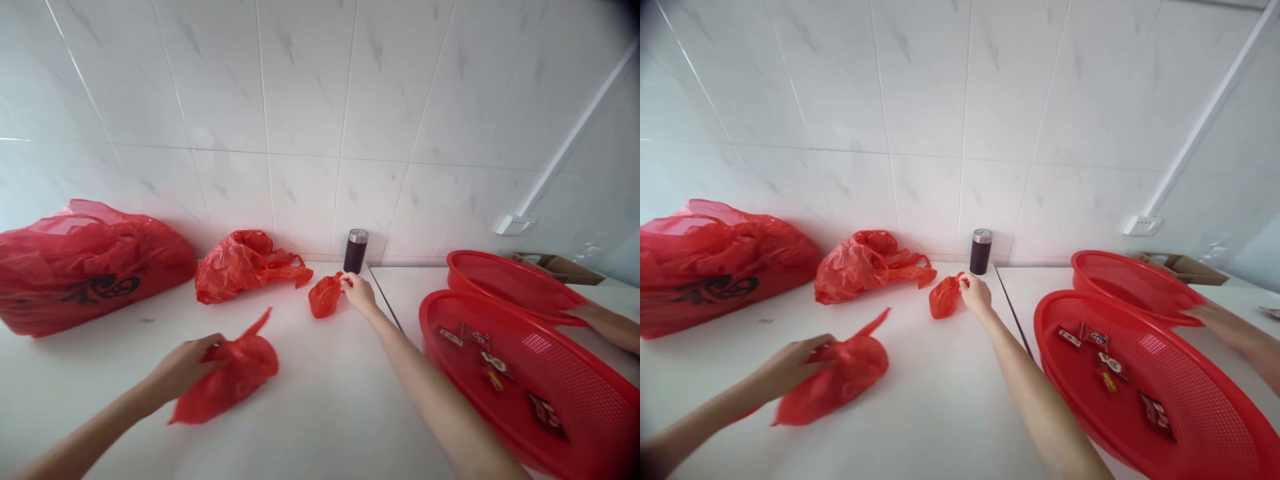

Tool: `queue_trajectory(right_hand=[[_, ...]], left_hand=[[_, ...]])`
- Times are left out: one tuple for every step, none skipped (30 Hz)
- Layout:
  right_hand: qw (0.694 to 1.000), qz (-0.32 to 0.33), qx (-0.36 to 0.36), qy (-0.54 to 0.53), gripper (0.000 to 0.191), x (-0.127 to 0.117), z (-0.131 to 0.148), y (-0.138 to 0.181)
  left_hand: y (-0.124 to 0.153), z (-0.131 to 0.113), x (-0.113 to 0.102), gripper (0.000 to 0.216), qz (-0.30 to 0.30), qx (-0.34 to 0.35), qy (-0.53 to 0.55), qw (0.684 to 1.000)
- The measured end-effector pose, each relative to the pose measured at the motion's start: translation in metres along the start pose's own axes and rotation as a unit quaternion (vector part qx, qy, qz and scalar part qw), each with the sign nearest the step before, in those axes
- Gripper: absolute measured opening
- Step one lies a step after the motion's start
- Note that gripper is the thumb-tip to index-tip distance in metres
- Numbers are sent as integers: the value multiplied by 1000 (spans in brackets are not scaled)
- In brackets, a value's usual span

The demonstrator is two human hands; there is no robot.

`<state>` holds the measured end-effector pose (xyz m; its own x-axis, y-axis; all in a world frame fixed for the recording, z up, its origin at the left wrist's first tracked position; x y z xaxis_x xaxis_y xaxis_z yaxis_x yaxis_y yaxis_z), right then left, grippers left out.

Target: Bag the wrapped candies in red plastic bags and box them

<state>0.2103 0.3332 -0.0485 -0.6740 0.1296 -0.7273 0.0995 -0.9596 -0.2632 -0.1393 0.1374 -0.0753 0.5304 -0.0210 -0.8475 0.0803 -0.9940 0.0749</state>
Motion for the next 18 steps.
queue_trajectory(right_hand=[[1000, -3, -8, -17, 15, -8, 4, 3], [999, -4, -17, -36, 15, -16, 9, 8], [998, -3, -28, -56, 16, -24, 14, 13], [996, 0, -37, -76, 17, -30, 21, 19], [995, 4, -46, -93, 18, -36, 28, 25], [992, 8, -54, -110, 19, -40, 35, 32], [989, 12, -60, -132, 20, -43, 42, 39], [985, 17, -64, -157, 20, -46, 49, 46], [980, 22, -66, -187, 20, -47, 56, 52], [973, 27, -65, -222, 20, -47, 63, 58], [963, 32, -63, -259, 20, -45, 71, 64], [952, 41, -60, -296, 19, -43, 78, 69], [940, 55, -59, -330, 20, -39, 85, 75], [927, 76, -58, -363, 20, -35, 92, 81], [912, 102, -57, -394, 20, -30, 99, 86], [896, 130, -56, -421, 19, -26, 105, 92], [880, 156, -55, -445, 19, -23, 109, 96], [867, 172, -51, -465, 19, -22, 110, 99]], left_hand=[[6, 23, -18, 28, -28, -42, -26, 998], [13, 43, -35, 30, -51, -89, -58, 993], [21, 58, -50, 30, -61, -130, -92, 985], [29, 65, -65, 32, -80, -155, -133, 976], [35, 64, -77, 36, -104, -165, -175, 965], [39, 55, -86, 40, -130, -155, -210, 956], [41, 39, -90, 45, -156, -127, -231, 952], [40, 18, -88, 50, -174, -92, -232, 953], [36, -5, -81, 52, -173, -50, -203, 962], [30, -29, -69, 51, -155, -13, -146, 977], [22, -52, -53, 50, -118, 13, -70, 990], [12, -75, -36, 50, -80, 38, 9, 996], [2, -98, -19, 51, -48, 57, 81, 994], [-8, -117, -2, 53, -26, 63, 141, 988], [-18, -133, 15, 56, -5, 63, 194, 979], [-27, -146, 30, 58, 10, 63, 240, 969], [-36, -155, 44, 55, 11, 65, 282, 957], [-43, -161, 57, 49, 5, 62, 311, 948]])
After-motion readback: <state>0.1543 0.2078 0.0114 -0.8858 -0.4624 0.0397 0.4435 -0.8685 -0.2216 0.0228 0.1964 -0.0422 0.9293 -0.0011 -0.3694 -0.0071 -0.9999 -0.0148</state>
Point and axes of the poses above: each hand's wrist, its own y-axis away from the middle knuckle, its own x-axis out of the palm, z = x × y, the point moved 7 cm from there along -y, towards the middle knuckle, and after that the axes turned 8 degrees about y, right-handed, at the moved point
